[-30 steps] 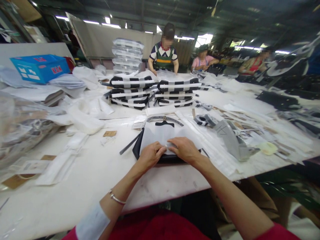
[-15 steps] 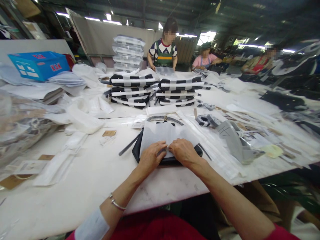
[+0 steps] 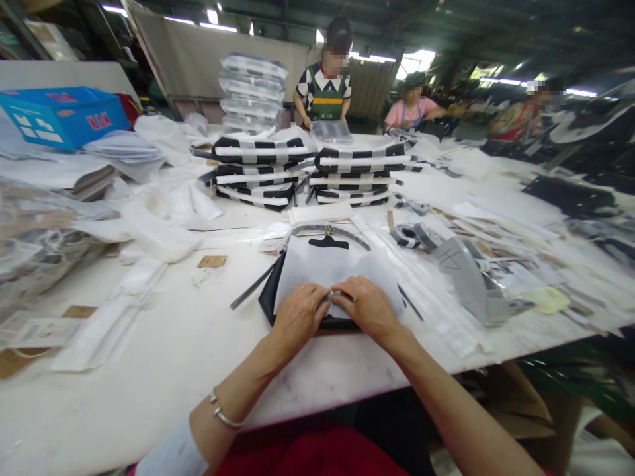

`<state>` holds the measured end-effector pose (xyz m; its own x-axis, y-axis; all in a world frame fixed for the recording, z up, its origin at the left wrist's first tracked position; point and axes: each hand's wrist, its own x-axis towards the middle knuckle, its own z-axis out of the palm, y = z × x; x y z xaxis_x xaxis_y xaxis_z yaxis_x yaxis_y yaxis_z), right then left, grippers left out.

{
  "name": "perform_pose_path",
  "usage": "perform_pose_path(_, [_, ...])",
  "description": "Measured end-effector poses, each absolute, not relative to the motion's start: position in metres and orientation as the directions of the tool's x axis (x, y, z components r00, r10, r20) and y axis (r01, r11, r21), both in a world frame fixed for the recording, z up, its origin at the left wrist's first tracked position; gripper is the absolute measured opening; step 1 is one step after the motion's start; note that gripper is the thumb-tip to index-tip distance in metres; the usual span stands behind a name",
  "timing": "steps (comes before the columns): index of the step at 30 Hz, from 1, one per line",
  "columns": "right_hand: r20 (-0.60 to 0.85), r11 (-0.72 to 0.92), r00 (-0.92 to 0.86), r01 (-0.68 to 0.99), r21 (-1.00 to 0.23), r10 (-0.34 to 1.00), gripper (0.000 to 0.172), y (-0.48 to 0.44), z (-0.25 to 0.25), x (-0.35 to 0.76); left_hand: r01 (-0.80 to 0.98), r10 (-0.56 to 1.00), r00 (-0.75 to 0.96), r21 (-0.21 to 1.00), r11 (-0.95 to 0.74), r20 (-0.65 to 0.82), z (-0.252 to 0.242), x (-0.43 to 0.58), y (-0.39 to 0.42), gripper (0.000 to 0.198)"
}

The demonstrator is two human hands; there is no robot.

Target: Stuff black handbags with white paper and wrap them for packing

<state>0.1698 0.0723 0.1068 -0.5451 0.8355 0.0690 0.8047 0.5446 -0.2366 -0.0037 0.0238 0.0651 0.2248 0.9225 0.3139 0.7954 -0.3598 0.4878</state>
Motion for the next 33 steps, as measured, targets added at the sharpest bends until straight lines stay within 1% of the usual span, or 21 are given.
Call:
perform_pose_path(2, [0.106,0.521,-0.516,0.794,-0.313,0.85,0.02,0.072,0.1,0.175,0.795,0.911,0.229,0.475,-0.378,0.342,0.063,-0.003,0.023,0.022])
perform_pose_path(5, [0.064,0.49,-0.506,0.786,-0.377,0.86,0.02,0.075,0.102,0.174,0.795,0.905,0.237,0.466,-0.389,0.353,0.063,-0.003,0.022,0.021])
perform_pose_path(9, [0.0,0.535,-0.574,0.762,-0.364,0.819,0.023,0.087,0.108,0.169,0.798,0.911,0.24,0.466,-0.382,0.335,0.066,-0.003,0.022,0.014])
perform_pose_path(12, [0.027,0.594,-0.632,0.714,-0.371,0.775,0.022,0.093,0.108,0.168,0.786,0.909,0.214,0.489,-0.378,0.358,0.064,-0.003,0.021,0.014])
perform_pose_path(15, [0.061,0.619,-0.663,0.656,-0.433,0.746,0.019,0.095,0.105,0.169,0.773,0.904,0.2,0.506,-0.382,0.377,0.059,-0.003,0.021,0.018])
perform_pose_path(17, [0.055,0.577,-0.638,0.653,-0.49,0.768,0.018,0.094,0.102,0.171,0.78,0.898,0.205,0.489,-0.39,0.39,0.056,-0.004,0.021,0.021])
perform_pose_path(20, [0.01,0.485,-0.575,0.68,-0.55,0.818,0.016,0.093,0.1,0.173,0.798,0.882,0.263,0.426,-0.427,0.391,0.053,-0.005,0.022,0.028])
perform_pose_path(22, [-0.013,0.456,-0.553,0.7,-0.55,0.833,0.016,0.092,0.1,0.173,0.814,0.88,0.301,0.382,-0.438,0.369,0.054,-0.005,0.022,0.03])
perform_pose_path(24, [-0.023,0.445,-0.539,0.718,-0.535,0.842,0.017,0.091,0.101,0.172,0.837,0.892,0.307,0.352,-0.419,0.333,0.056,-0.004,0.022,0.028])
perform_pose_path(27, [-0.039,0.432,-0.522,0.742,-0.513,0.852,0.017,0.088,0.104,0.168,0.856,0.911,0.299,0.343,-0.387,0.284,0.06,-0.003,0.023,0.022])
perform_pose_path(31, [-0.042,0.428,-0.492,0.794,-0.432,0.87,0.016,0.083,0.106,0.166,0.859,0.909,0.311,0.327,-0.394,0.278,0.061,-0.002,0.023,0.02])
perform_pose_path(33, [-0.022,0.439,-0.495,0.789,-0.43,0.869,0.017,0.082,0.104,0.167,0.859,0.902,0.323,0.311,-0.406,0.285,0.061,-0.002,0.023,0.021])
